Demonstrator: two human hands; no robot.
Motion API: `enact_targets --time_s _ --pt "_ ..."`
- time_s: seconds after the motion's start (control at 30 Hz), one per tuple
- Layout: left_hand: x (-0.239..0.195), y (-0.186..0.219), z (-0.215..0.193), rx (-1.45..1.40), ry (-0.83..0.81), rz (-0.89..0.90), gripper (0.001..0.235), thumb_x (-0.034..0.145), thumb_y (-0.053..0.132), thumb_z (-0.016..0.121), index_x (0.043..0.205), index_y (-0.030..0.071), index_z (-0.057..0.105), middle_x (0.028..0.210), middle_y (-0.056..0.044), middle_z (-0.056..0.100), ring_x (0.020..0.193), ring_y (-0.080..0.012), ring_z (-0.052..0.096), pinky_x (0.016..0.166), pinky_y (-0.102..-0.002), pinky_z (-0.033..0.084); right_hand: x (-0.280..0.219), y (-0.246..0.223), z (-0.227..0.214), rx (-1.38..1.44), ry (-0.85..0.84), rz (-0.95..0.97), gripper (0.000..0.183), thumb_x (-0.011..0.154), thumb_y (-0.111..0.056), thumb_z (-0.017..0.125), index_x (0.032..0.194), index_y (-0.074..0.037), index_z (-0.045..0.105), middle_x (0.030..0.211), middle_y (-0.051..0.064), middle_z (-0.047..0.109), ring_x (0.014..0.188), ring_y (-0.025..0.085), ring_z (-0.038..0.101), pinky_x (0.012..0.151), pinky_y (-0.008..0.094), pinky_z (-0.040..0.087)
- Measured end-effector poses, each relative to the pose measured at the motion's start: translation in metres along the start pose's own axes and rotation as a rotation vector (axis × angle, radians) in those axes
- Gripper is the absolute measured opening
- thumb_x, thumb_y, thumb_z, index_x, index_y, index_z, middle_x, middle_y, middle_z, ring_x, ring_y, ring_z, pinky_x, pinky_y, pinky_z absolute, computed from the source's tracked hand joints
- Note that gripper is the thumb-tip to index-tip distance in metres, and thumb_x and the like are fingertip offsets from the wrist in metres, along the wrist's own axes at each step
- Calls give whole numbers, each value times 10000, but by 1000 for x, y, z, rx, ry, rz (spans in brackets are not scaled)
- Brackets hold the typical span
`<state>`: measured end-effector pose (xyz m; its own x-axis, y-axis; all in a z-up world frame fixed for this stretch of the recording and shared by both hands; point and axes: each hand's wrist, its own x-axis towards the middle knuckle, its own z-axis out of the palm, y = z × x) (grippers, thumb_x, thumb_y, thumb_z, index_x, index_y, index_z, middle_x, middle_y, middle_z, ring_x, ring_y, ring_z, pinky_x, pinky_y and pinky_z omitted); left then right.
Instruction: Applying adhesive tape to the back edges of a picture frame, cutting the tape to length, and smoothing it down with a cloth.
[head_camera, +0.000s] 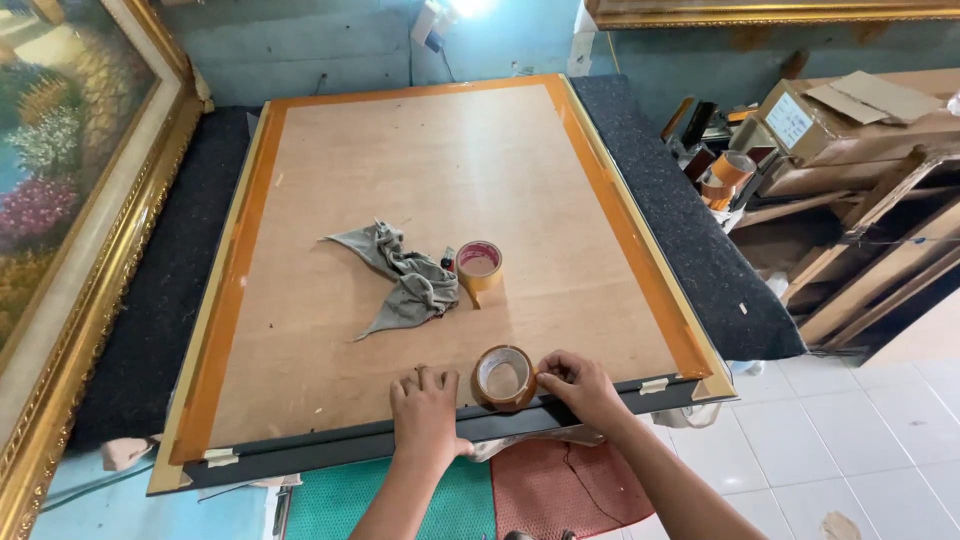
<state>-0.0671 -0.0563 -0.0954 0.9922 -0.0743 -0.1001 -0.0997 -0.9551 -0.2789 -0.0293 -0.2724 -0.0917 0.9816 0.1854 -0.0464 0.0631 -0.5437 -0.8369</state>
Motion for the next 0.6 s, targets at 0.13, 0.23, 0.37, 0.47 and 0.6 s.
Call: enact_targets --time_s 0.13,0.23,0.37,0.47,0.6 --pt "-5 0 -19 -130 -51 -57 921 522 820 656 1159 205 403 1161 -149 439 986 -315 481 827 -403 338 3 6 2 34 32 -16 38 728 -173 651 760 -155 641 786 -40 612 679 85 520 632 228 401" --pt "-7 -3 -13 -136 -11 -64 866 518 776 690 1117 209 426 1124 -111 459 978 -283 483 793 -379 353 0 0 1 26 14 35 41 738 -194 635 754 -163 654 689 -58 626 636 71 511 595 236 391" --pt "-7 -9 -1 -141 -30 -28 923 503 739 730 1201 236 397 1286 -132 390 1069 -299 457 830 -418 343 -3 -1 1 44 -4 32 42 758 -199 636 765 -159 648 692 -50 624 644 73 500 587 233 377" --pt "-8 -14 7 -180 85 24 911 377 613 847 1093 233 430 1199 -109 424 987 -276 479 783 -426 363 -1 5 3 102 24 11 43 760 -172 644 781 -135 651 704 -32 632 662 73 544 592 224 416" --pt "-13 -14 -6 -190 -43 22 1014 508 701 765 1273 221 302 1351 -115 278 1159 -314 352 886 -477 311 0 7 0 107 12 13 33 776 -184 635 781 -152 627 695 -52 604 652 62 497 600 218 373"
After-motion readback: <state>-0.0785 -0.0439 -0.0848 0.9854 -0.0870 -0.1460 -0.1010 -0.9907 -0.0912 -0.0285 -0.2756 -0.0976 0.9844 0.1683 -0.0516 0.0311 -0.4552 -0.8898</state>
